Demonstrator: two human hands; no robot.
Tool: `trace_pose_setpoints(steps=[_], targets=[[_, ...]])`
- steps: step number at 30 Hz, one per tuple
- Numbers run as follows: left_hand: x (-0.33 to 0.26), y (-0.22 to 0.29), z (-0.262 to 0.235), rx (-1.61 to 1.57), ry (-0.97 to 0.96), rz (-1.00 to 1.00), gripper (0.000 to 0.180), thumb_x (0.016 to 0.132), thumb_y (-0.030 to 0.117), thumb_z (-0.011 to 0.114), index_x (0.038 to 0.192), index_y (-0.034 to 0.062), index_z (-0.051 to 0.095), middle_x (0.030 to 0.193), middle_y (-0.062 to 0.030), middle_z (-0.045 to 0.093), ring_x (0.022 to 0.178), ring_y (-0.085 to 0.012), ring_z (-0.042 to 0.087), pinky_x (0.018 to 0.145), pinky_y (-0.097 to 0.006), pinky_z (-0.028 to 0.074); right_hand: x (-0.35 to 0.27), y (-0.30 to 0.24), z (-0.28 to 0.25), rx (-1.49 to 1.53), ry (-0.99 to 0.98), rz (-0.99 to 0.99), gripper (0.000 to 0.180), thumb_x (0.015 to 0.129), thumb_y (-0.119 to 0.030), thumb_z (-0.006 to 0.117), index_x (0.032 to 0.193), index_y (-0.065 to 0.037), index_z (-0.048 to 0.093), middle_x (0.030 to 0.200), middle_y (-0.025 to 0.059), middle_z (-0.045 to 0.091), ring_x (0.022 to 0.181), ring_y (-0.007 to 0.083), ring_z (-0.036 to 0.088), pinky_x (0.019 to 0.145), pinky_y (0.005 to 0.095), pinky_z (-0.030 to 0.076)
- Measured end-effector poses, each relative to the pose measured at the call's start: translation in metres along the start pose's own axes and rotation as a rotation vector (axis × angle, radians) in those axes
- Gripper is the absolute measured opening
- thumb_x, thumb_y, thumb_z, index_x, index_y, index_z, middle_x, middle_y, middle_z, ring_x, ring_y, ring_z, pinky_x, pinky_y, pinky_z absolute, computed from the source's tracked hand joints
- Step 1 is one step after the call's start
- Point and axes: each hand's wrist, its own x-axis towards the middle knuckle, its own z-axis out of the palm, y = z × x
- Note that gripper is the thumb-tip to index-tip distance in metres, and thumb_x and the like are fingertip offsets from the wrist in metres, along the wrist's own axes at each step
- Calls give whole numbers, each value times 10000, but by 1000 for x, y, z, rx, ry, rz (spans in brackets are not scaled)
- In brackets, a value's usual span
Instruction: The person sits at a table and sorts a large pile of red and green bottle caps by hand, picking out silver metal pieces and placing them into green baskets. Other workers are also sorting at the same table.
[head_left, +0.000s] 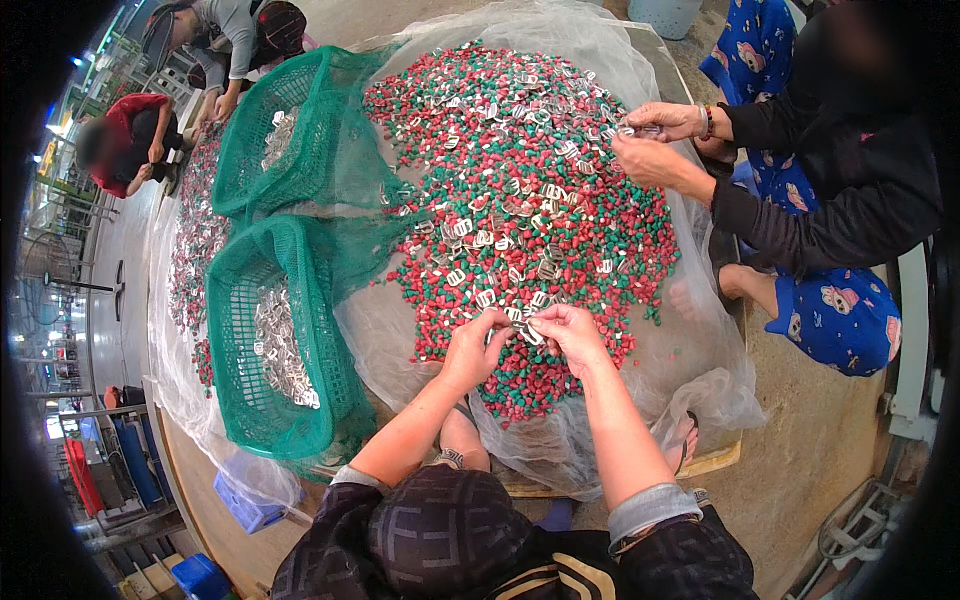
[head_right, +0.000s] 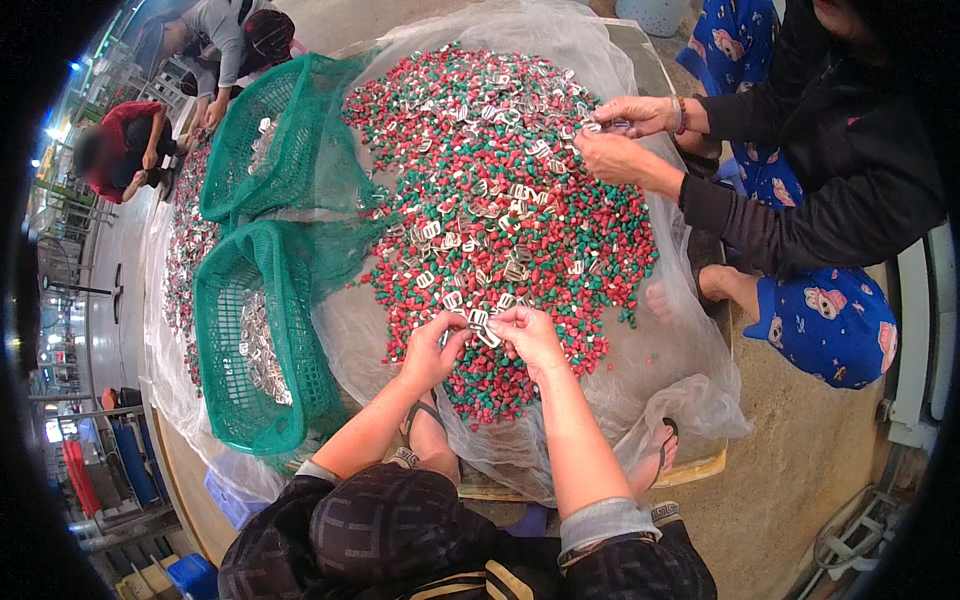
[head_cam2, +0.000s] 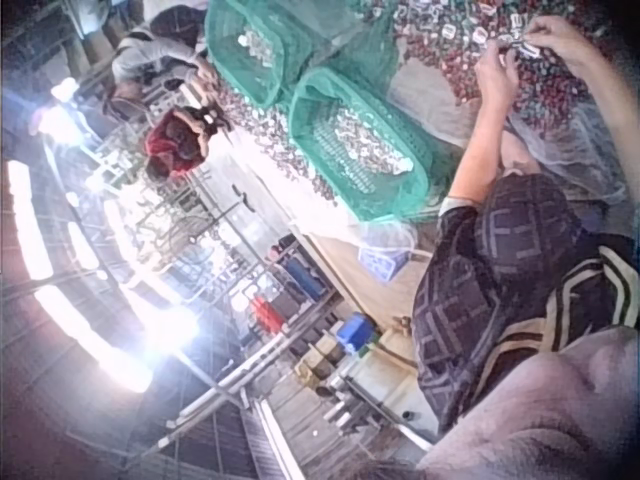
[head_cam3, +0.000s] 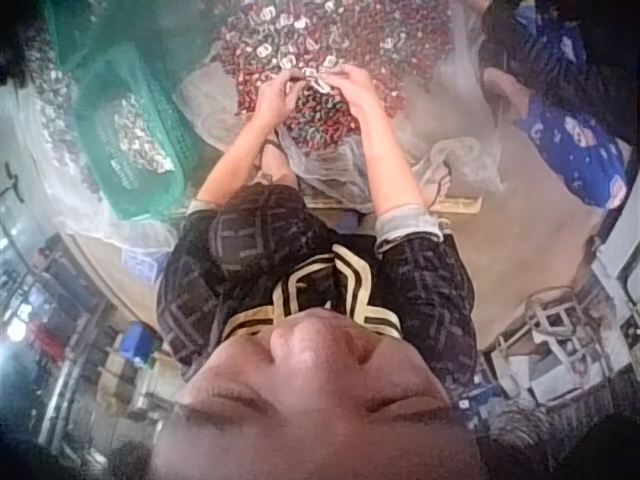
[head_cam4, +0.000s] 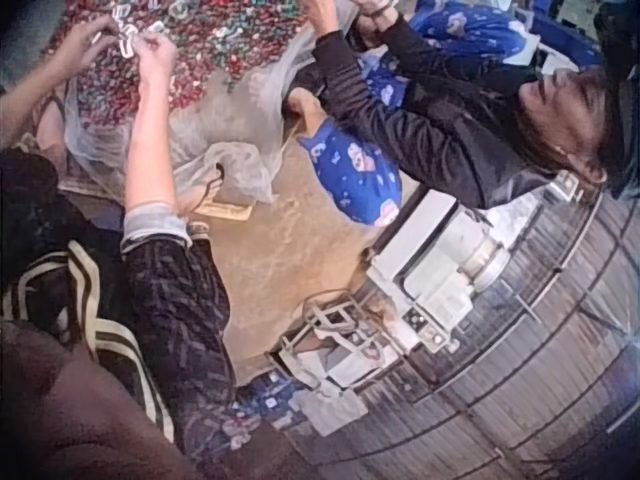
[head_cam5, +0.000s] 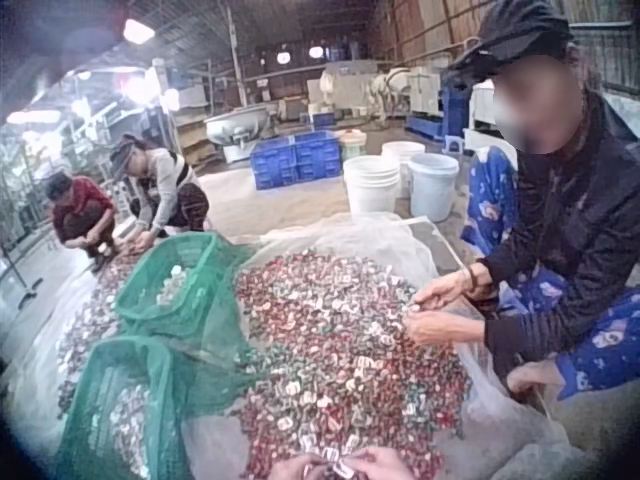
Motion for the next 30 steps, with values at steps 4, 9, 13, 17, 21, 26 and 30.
trace_pose_setpoints(steps=[4, 9, 13, 17, 21, 26, 30], targets=[[0, -12, 3, -268, -69, -26, 86, 812, 39, 595, 882, 22, 548, 789, -70, 613, 708, -149, 604, 621, -283, 469, -1, 4, -5, 67, -162, 36, 150, 814, -126, 631, 915, -17, 610, 702, 0, 584, 501, 53, 451, 438, 195, 359], [-9, -10, 6, -441, -139, -86, 93, 819, 32, 588, 898, 16, 541, 805, -49, 590, 742, -118, 571, 667, -258, 454, 1, -2, -8, -222, -203, -33, 158, 819, -143, 631, 912, -15, 635, 724, 8, 599, 537, 60, 491, 445, 196, 370], [-9, -3, 2, -289, -81, 17, 95, 827, 23, 569, 914, 20, 532, 798, -36, 583, 744, -109, 568, 675, -256, 454, -2, -16, -4, -324, -153, -50, 155, 812, -150, 643, 888, -16, 654, 742, 14, 611, 566, 66, 519, 461, 208, 403], [2, -3, -8, -512, -59, -115, 107, 840, 65, 576, 927, 21, 533, 780, -13, 580, 670, -75, 545, 578, -223, 437, -8, -8, -3, 299, -236, 117, 251, 867, -202, 564, 1013, 0, 599, 846, 71, 635, 618, 138, 597, 577, 289, 528], [8, -3, -14, -565, -110, -203, 115, 846, 111, 589, 927, 40, 548, 746, 12, 581, 573, -31, 487, 493, -181, 383, -12, -12, 0, 529, -260, 254, 289, 878, -199, 543, 1063, 22, 564, 904, 118, 629, 713, 188, 625, 633, 359, 557], [9, -1, -19, -701, -171, -409, 118, 837, 119, 603, 923, 48, 565, 715, -12, 598, 547, -43, 478, 486, -181, 362, -13, -8, 2, 496, -286, 183, 279, 862, -164, 565, 1073, 20, 560, 934, 122, 627, 778, 201, 631, 649, 354, 557], [6, -10, -17, -900, -151, -486, 109, 832, 107, 607, 915, 45, 572, 713, -31, 610, 535, -50, 472, 484, -181, 348, -6, -1, 2, 360, -277, 167, 291, 812, -62, 613, 1092, -3, 562, 933, 71, 621, 816, 162, 614, 681, 328, 554]])
